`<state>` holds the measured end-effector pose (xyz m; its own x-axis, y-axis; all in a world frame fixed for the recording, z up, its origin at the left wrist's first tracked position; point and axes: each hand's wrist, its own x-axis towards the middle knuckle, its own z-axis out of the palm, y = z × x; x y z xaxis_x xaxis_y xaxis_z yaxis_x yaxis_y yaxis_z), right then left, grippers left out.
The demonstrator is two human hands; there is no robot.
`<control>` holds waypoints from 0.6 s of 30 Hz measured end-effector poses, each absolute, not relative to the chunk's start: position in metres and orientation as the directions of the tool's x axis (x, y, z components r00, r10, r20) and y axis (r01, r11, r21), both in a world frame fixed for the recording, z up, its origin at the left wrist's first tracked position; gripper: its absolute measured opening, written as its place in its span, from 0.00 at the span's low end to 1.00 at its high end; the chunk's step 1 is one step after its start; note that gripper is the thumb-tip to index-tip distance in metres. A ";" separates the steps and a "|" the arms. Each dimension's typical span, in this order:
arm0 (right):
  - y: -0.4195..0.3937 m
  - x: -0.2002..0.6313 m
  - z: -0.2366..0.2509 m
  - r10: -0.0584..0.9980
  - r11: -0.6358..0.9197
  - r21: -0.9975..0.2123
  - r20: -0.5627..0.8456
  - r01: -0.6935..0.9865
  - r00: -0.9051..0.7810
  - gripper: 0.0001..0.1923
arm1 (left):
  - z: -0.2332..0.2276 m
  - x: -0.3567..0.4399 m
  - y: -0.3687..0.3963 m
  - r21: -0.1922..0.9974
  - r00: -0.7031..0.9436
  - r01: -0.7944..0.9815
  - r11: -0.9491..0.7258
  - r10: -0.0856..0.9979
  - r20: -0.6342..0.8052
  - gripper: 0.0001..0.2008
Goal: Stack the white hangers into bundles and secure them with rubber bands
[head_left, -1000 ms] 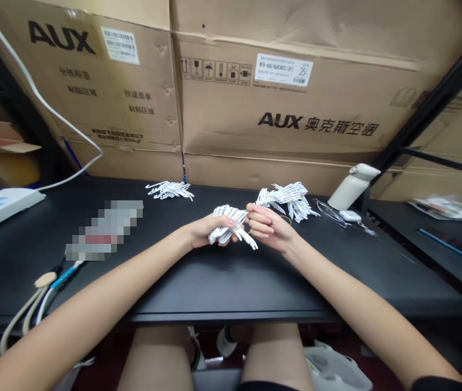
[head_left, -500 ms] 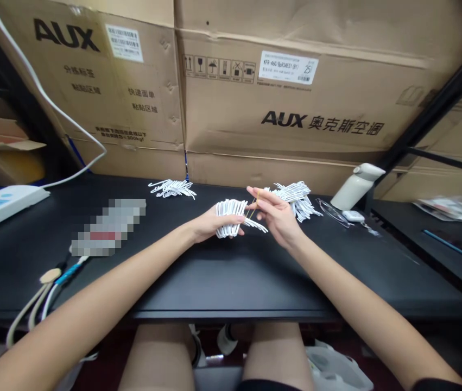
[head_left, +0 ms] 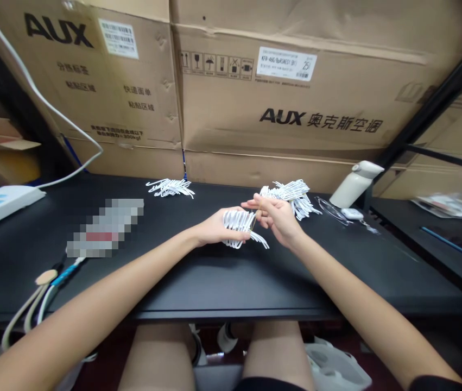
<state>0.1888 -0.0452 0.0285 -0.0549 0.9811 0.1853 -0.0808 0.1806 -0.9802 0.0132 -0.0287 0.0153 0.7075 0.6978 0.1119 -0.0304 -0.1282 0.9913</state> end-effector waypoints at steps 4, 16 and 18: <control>-0.046 0.191 0.029 0.957 0.129 -0.991 0.130 -0.021 -0.261 0.19 | 0.006 0.015 -0.025 0.951 0.686 0.033 -0.307 0.699 0.202 0.20; -0.057 0.170 0.011 0.677 0.689 -0.410 0.657 0.597 -0.331 0.12 | -0.007 0.022 -0.023 0.840 0.650 0.183 -0.510 0.704 0.286 0.24; -0.055 0.172 0.011 0.629 0.725 -0.330 0.673 0.604 -0.388 0.10 | -0.009 0.021 -0.022 0.820 0.642 0.246 -0.516 0.721 0.261 0.23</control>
